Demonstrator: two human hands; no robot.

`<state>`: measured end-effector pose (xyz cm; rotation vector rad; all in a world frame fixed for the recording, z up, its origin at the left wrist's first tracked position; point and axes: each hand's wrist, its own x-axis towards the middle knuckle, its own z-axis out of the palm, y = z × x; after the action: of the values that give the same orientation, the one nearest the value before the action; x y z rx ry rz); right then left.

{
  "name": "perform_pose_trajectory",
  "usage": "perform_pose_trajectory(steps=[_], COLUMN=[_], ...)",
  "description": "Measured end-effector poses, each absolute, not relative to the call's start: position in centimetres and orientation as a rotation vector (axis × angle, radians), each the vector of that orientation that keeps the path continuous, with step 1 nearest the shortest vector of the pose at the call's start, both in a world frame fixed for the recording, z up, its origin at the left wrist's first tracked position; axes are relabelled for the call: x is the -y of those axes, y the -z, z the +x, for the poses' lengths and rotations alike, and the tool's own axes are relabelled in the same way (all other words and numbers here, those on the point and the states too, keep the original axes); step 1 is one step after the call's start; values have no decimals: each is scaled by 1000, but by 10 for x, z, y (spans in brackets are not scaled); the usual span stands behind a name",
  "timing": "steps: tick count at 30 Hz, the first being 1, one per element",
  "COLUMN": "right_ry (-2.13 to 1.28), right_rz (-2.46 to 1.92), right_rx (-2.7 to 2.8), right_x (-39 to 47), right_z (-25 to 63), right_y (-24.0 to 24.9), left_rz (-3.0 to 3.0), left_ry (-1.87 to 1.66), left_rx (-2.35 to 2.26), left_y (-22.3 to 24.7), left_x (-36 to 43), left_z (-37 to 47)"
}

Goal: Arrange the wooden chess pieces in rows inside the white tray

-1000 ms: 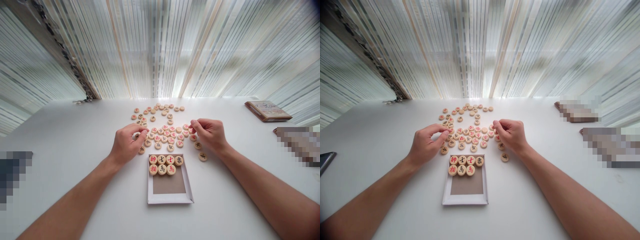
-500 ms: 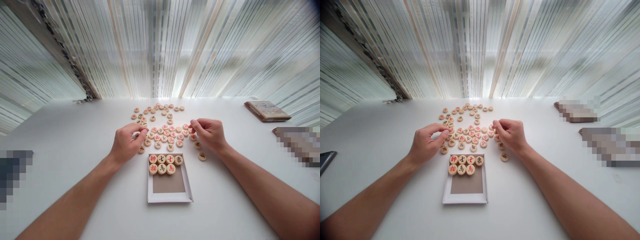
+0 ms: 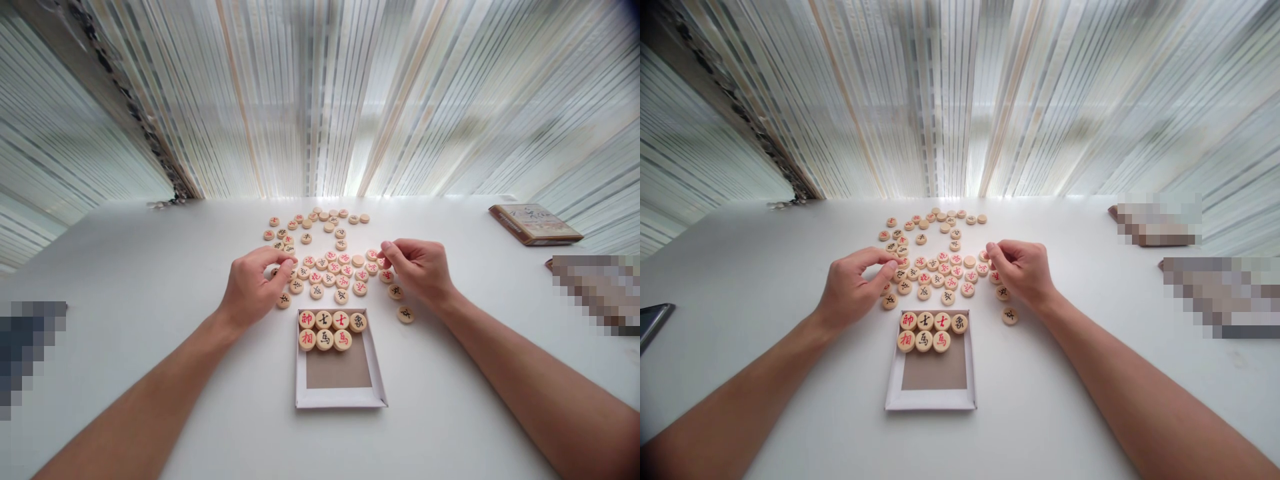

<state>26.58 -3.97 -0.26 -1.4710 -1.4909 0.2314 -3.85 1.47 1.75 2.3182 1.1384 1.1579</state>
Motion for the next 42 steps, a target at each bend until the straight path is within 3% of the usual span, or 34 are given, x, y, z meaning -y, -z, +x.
perform_pose_trajectory(steps=[27,36,42], right_ry=[-272,-262,-190], right_rz=[-1642,-1734,-1764], right_rx=[1536,1823,2115], right_x=[25,-34,-73], right_z=[270,254,242], right_y=[5,-27,-24], left_rz=[2273,2319,2327], left_ry=[-1193,-1148,-1146], left_rx=[-1557,-1499,-1463], left_y=[-15,-15,-13], left_x=[-61,-56,-56], left_z=[-74,-68,-67])
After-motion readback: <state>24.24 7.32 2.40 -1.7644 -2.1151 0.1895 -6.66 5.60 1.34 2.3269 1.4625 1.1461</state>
